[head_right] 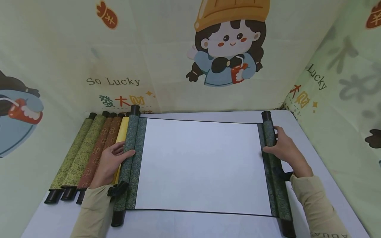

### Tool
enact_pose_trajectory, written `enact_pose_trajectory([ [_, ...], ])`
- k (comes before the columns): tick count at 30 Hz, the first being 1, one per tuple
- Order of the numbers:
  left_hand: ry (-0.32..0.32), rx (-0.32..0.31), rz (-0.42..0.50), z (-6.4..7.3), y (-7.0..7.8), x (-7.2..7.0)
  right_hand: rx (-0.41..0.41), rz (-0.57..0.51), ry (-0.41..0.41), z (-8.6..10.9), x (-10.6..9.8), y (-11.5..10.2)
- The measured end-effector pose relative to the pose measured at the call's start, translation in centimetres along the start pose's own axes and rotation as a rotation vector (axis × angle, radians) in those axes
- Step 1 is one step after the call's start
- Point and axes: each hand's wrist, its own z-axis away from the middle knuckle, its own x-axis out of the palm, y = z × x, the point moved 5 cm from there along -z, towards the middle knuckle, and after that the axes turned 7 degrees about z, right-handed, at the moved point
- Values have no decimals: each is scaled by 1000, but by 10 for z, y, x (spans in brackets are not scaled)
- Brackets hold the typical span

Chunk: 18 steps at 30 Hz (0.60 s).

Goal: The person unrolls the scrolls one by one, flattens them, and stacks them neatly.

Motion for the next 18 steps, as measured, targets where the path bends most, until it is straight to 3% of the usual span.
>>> enact_pose_trajectory([
  [8,-6,-9,33,-1,-3,-1,-76,-17,-59,7,3,6],
  [18,-16,2,-6,1,-2,-3,-68,-15,-16,11,-5,11],
])
